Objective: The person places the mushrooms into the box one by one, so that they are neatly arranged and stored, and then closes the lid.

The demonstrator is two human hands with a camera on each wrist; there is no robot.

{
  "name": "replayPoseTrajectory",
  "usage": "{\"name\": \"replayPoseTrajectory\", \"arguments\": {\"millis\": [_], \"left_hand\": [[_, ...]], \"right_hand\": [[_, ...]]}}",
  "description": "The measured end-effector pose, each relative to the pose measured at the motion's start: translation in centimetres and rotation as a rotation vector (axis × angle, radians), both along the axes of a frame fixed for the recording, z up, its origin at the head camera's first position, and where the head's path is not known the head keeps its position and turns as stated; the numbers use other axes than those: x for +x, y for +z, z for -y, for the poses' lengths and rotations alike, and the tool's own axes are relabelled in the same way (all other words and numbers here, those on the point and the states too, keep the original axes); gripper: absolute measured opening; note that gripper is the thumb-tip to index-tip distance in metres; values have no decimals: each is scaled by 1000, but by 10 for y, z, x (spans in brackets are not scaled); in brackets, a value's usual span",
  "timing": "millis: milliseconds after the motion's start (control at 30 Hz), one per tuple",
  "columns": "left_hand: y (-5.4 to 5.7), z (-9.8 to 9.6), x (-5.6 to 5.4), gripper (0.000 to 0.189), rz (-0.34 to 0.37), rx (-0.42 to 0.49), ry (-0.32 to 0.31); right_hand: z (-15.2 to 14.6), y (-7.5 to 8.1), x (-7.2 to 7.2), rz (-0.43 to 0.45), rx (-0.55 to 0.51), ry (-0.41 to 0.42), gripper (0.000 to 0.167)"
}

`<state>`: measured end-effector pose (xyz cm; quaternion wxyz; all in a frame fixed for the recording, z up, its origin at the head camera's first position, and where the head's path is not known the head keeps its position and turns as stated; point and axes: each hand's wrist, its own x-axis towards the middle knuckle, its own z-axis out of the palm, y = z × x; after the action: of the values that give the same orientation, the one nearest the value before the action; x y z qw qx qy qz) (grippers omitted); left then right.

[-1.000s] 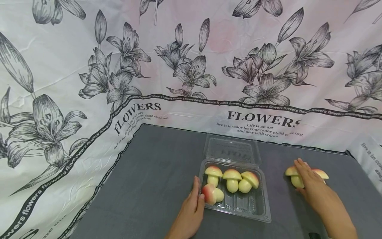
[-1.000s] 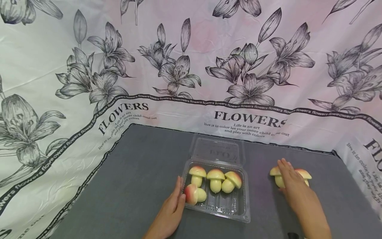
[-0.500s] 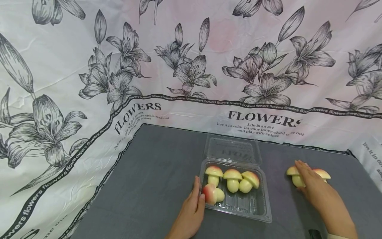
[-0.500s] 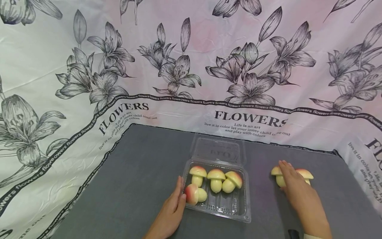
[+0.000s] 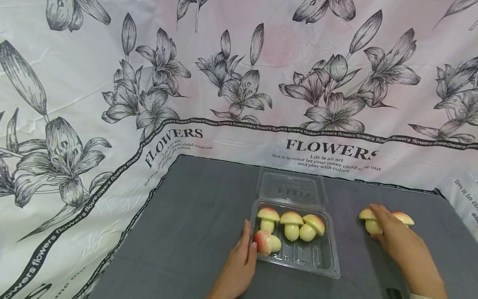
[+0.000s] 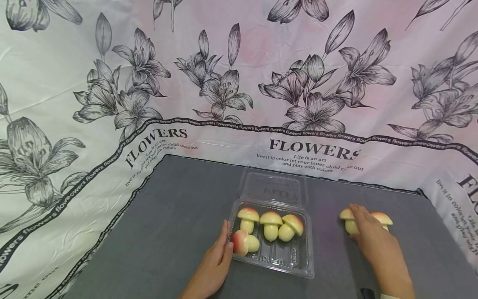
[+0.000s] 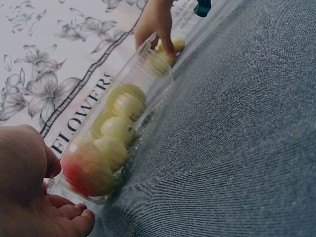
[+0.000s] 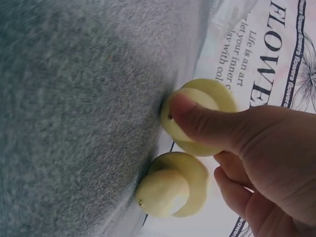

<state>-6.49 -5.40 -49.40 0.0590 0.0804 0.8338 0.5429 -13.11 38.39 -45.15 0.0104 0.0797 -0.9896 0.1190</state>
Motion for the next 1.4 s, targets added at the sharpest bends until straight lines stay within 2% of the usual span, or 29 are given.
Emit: {"name": "replayPoseTrajectory", "arguments": {"millis": [233,533,833,1067,1400], "left_hand": [[-1,0,-2,69,5,-11,-2],[0,0,-1,70,20,-5,-1],[-1,1,0,70,0,-5,-5],[-1,2,1,69,-28,-2,-9],[-1,1,-1,71,14,1,-5]], "right_hand": [[3,-1,3,-88,-36,15,81],[6,0,7,-110,-27,-1,80],[14,0,11,-157,-33,-12,80],[23,0,16,-276,-27,20,85],[35,7,21,-302,-30,25,84]]}}
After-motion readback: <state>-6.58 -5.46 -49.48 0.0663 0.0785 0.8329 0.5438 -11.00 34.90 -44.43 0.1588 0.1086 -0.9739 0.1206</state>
